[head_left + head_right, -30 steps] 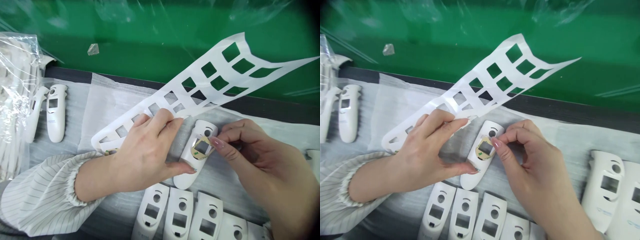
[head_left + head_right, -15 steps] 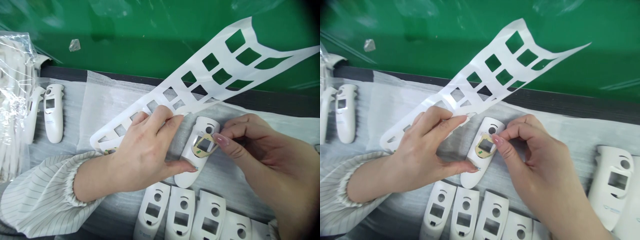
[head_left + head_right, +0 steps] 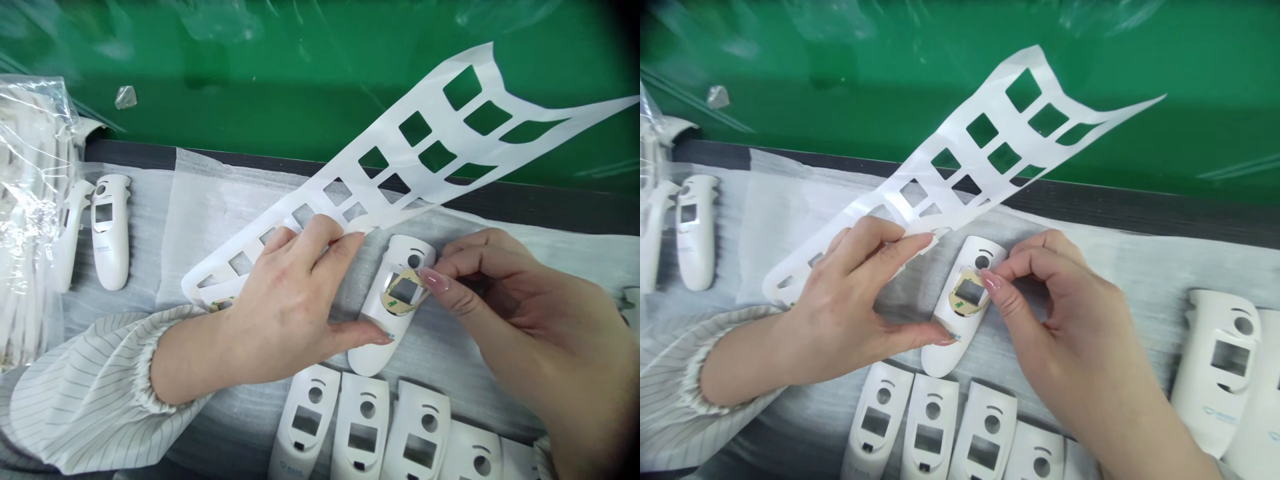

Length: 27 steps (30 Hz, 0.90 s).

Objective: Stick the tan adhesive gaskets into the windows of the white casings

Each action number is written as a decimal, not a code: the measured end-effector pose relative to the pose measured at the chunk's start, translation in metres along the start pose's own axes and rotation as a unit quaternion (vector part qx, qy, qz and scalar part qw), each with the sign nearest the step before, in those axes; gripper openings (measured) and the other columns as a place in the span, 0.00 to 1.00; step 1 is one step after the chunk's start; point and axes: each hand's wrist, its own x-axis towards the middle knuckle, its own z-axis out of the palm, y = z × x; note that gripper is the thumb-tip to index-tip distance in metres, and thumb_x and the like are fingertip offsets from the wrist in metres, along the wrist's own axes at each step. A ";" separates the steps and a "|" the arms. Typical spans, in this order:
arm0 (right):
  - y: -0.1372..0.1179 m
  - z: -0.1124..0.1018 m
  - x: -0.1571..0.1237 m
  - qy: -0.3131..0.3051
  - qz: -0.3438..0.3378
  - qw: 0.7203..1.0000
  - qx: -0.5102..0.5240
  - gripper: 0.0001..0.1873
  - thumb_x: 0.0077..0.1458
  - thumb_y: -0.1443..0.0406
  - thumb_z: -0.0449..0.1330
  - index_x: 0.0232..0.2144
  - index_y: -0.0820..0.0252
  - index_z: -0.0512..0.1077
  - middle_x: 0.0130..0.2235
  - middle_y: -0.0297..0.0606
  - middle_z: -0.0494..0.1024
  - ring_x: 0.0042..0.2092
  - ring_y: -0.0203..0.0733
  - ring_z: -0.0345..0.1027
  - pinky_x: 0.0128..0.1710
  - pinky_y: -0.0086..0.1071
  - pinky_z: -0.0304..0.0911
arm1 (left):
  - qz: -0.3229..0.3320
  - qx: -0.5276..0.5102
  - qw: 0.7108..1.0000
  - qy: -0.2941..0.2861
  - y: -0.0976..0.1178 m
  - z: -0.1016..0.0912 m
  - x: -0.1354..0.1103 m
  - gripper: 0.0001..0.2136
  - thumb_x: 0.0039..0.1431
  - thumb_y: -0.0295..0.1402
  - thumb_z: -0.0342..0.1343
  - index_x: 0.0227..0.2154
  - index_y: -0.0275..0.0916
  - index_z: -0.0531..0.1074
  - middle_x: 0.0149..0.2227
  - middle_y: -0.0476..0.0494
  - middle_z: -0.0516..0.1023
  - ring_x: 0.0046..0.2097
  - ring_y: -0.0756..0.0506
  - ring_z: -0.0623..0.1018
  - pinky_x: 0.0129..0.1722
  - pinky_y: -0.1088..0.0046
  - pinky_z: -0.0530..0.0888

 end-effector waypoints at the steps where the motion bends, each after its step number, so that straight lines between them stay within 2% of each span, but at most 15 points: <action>1: 0.000 0.000 0.000 0.001 -0.002 1.000 0.001 0.07 0.56 0.56 0.61 0.29 0.49 0.71 0.36 0.32 0.72 0.39 0.41 0.67 0.30 0.34 0.59 | 0.000 0.000 1.000 0.002 0.000 0.000 0.000 0.35 0.48 0.57 0.62 0.50 0.32 0.68 0.41 0.39 0.72 0.42 0.42 0.73 0.39 0.63 0.72; 5: 0.002 0.000 0.002 -0.005 -0.002 1.000 0.009 0.08 0.55 0.54 0.61 0.28 0.49 0.72 0.36 0.32 0.72 0.39 0.42 0.67 0.29 0.34 0.60 | 0.003 -0.005 1.000 0.005 -0.001 0.000 0.001 0.36 0.48 0.57 0.61 0.50 0.31 0.68 0.41 0.38 0.72 0.42 0.42 0.73 0.39 0.62 0.72; 13: -0.003 -0.001 0.002 -0.020 0.017 0.999 0.026 0.08 0.56 0.56 0.60 0.28 0.50 0.71 0.36 0.32 0.71 0.39 0.41 0.67 0.36 0.36 0.60 | 0.000 -0.007 1.000 -0.002 0.000 -0.001 0.001 0.35 0.48 0.56 0.61 0.51 0.34 0.67 0.41 0.39 0.73 0.41 0.42 0.73 0.38 0.62 0.72; 20: -0.004 -0.001 0.002 -0.023 0.009 1.000 0.014 0.07 0.56 0.56 0.60 0.29 0.50 0.71 0.36 0.32 0.71 0.39 0.41 0.66 0.37 0.37 0.59 | 0.009 0.002 1.000 0.005 -0.001 0.000 0.000 0.36 0.48 0.57 0.61 0.50 0.32 0.67 0.42 0.38 0.73 0.43 0.41 0.73 0.40 0.62 0.72; 27: -0.004 -0.001 0.002 -0.018 0.007 1.000 0.000 0.09 0.56 0.55 0.59 0.29 0.50 0.71 0.36 0.34 0.72 0.40 0.43 0.67 0.33 0.36 0.60 | 0.006 0.003 1.000 0.004 0.000 0.000 0.000 0.35 0.49 0.56 0.61 0.51 0.33 0.67 0.42 0.38 0.73 0.43 0.41 0.73 0.40 0.62 0.72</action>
